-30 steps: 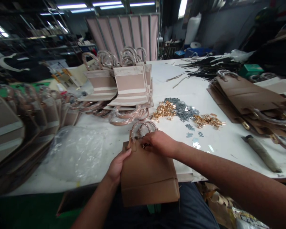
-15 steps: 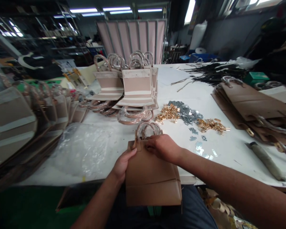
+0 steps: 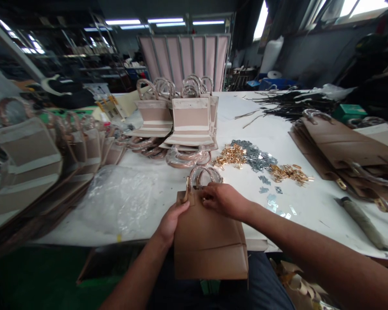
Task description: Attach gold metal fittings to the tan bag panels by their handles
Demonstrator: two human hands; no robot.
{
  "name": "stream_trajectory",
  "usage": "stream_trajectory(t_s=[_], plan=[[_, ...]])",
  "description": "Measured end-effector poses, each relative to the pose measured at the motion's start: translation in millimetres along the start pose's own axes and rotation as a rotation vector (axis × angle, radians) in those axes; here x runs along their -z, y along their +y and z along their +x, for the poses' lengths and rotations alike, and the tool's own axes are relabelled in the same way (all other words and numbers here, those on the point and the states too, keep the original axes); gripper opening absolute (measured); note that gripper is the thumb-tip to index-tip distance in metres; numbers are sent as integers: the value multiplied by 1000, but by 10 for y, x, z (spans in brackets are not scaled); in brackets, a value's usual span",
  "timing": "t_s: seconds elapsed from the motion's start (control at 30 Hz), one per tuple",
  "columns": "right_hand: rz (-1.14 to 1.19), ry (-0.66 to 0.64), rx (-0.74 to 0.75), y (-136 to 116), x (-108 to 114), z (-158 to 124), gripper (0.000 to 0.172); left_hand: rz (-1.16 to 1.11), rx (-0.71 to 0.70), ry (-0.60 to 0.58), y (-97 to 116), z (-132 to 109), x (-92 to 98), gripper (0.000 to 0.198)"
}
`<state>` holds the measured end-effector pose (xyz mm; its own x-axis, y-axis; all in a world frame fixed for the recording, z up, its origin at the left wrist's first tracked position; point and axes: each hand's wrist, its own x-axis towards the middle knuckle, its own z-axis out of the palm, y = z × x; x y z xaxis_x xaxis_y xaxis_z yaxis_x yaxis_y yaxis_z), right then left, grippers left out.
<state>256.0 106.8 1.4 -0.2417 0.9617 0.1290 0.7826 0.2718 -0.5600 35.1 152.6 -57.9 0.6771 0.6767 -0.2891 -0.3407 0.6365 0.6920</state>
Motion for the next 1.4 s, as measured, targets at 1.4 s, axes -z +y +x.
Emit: stream_trajectory(t_s=[1.4], plan=[[-215,639,-686,1175,613,-1260,23,1020,-377,452,177,48,-22,84]])
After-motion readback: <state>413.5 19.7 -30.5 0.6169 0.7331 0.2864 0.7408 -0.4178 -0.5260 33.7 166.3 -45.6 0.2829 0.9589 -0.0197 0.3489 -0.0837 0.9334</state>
